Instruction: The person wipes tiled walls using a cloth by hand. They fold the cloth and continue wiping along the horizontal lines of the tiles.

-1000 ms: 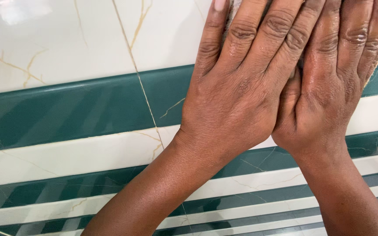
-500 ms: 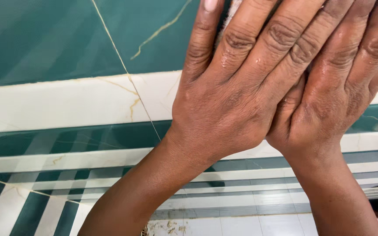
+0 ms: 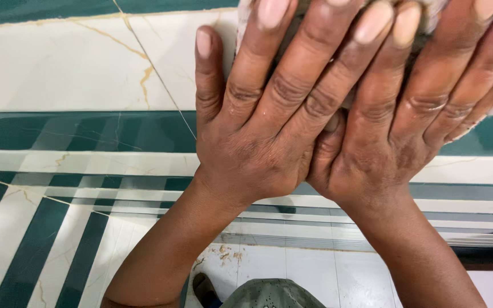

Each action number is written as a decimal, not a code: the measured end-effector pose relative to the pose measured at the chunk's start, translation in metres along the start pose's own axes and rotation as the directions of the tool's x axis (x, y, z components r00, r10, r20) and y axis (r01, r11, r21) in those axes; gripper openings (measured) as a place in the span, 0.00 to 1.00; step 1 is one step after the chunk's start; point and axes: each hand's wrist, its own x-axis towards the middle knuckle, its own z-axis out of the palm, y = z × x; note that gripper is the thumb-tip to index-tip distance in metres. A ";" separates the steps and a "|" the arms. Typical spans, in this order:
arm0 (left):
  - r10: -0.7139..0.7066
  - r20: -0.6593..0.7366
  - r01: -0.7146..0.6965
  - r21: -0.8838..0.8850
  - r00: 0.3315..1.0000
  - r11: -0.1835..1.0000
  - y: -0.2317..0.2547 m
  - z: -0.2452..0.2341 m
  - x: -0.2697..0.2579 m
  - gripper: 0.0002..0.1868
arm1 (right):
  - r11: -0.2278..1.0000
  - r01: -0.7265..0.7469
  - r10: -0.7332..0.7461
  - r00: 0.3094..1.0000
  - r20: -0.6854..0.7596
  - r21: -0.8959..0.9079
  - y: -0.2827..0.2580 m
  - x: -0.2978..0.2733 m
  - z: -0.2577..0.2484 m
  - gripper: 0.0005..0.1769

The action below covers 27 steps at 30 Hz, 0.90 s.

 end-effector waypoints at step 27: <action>-0.002 0.111 -0.005 0.061 0.994 0.998 -0.034 0.036 -0.268 0.26 | 0.903 0.396 -0.415 0.904 0.100 0.164 -0.044 -0.227 0.100 0.36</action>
